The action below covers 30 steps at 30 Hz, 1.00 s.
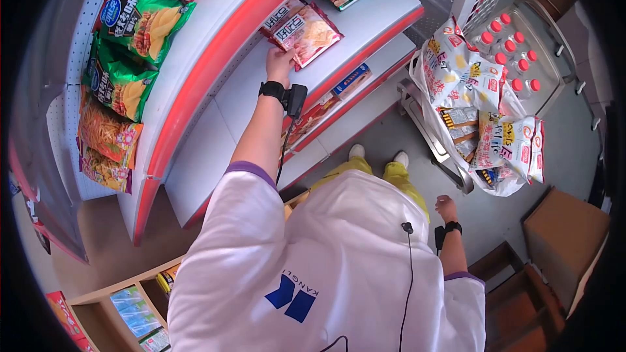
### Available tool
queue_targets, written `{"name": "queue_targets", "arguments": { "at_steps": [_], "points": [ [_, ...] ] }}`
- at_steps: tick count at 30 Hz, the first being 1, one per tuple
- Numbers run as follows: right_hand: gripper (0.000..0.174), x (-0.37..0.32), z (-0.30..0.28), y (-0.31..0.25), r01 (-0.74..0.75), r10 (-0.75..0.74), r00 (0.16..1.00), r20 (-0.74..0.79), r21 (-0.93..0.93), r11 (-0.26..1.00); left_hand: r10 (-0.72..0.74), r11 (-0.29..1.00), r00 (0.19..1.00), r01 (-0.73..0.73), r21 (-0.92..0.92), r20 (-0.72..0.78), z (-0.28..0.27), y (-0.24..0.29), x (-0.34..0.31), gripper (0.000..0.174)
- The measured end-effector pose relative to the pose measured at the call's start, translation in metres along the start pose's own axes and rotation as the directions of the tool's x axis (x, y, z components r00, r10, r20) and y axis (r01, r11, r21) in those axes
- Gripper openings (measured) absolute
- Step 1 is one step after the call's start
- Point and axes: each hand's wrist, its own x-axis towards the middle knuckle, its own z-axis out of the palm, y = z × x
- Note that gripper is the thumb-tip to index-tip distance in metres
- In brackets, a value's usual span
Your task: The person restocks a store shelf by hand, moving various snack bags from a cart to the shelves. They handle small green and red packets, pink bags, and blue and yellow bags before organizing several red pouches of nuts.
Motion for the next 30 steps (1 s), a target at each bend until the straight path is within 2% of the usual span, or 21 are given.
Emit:
{"name": "queue_targets", "arguments": {
  "at_steps": [1,3,5,7,8,9,11,13,15,17,19,20,21,23,25,27,28,29,30],
  "points": [
    [0.016,-0.003,-0.001,0.010,-0.017,0.017,1.000,0.008,0.011,1.000,0.002,1.000,1.000,-0.002,0.001,0.004,0.000,0.000,0.002,0.027],
    [0.015,-0.007,0.000,0.019,-0.025,0.024,1.000,0.014,0.055,0.998,-0.080,0.995,0.990,0.073,0.068,0.114,-0.006,0.001,0.007,0.035],
    [0.015,-0.011,0.002,0.024,-0.127,0.126,0.991,0.042,0.032,0.991,-0.101,0.991,0.986,0.088,0.105,0.129,-0.004,0.002,0.008,0.039],
    [0.015,-0.015,0.006,0.026,-0.110,0.110,0.994,0.022,-0.001,0.994,-0.066,0.993,0.995,0.073,0.092,-0.079,0.001,0.002,-0.003,0.053],
    [0.015,-0.013,0.008,0.028,-0.090,0.090,0.995,0.034,0.008,0.996,-0.061,0.993,0.998,0.061,0.099,-0.002,-0.007,-0.002,0.001,0.068],
    [0.015,-0.009,0.009,0.030,-0.069,0.069,0.997,0.046,0.014,0.997,-0.069,0.980,0.993,0.085,0.179,-0.095,-0.001,0.010,-0.018,0.073],
    [0.015,-0.001,0.012,0.029,-0.100,0.092,0.992,0.088,0.099,0.990,0.006,0.985,0.979,0.030,0.170,-0.206,-0.004,0.010,-0.038,0.069],
    [0.016,0.003,0.011,0.017,-0.087,0.079,0.993,0.091,0.089,0.992,0.224,0.951,0.935,-0.148,0.272,-0.275,-0.019,-0.012,-0.050,0.062],
    [0.016,0.004,0.006,-0.001,-0.031,0.034,0.989,0.140,-0.025,0.999,0.384,0.894,0.878,-0.278,0.350,-0.286,-0.019,-0.014,-0.092,0.052],
    [0.016,0.020,0.005,0.004,-0.010,0.021,0.987,0.160,-0.069,0.998,0.444,0.842,0.877,-0.338,0.420,-0.185,-0.023,-0.018,-0.129,0.046],
    [0.016,0.029,0.003,0.003,0.179,-0.138,0.966,0.219,-0.180,0.967,0.376,0.863,0.921,-0.306,0.403,-0.106,-0.026,-0.023,-0.163,0.044],
    [0.016,0.036,0.006,0.006,0.246,-0.200,0.962,0.184,-0.277,0.929,0.370,0.860,0.927,-0.320,0.398,-0.054,-0.030,-0.031,-0.178,0.043],
    [0.016,0.043,0.005,0.009,0.296,-0.258,0.955,0.148,-0.375,0.878,0.362,0.858,0.932,-0.336,0.388,0.006,-0.035,-0.040,-0.190,0.042],
    [0.016,0.035,-0.003,-0.019,0.357,-0.321,0.934,0.156,-0.412,0.838,0.362,0.883,0.927,-0.374,0.284,0.097,-0.046,-0.068,-0.207,0.039],
    [0.018,0.038,0.000,-0.031,0.321,-0.286,0.947,0.145,-0.403,0.857,0.079,0.873,0.954,-0.206,0.442,0.289,-0.077,-0.111,-0.217,0.036],
    [0.020,0.022,-0.001,-0.062,0.270,-0.237,0.963,0.132,-0.398,0.877,-0.245,0.763,0.868,-0.102,0.638,0.432,-0.087,-0.110,-0.243,0.036],
    [0.022,0.012,-0.001,-0.074,0.225,-0.181,0.972,0.147,-0.389,0.893,-0.264,0.756,0.812,-0.161,0.635,0.520,-0.102,-0.128,-0.250,0.038],
    [0.022,0.006,0.002,-0.079,0.220,-0.186,0.975,0.125,-0.390,0.894,-0.283,0.749,0.746,-0.221,0.625,0.603,-0.121,-0.159,-0.254,0.039],
    [0.022,-0.002,0.003,-0.083,0.255,-0.211,0.966,0.148,-0.420,0.871,-0.318,0.738,0.743,-0.196,0.646,0.589,-0.145,-0.200,-0.256,0.039]
  ]
}}
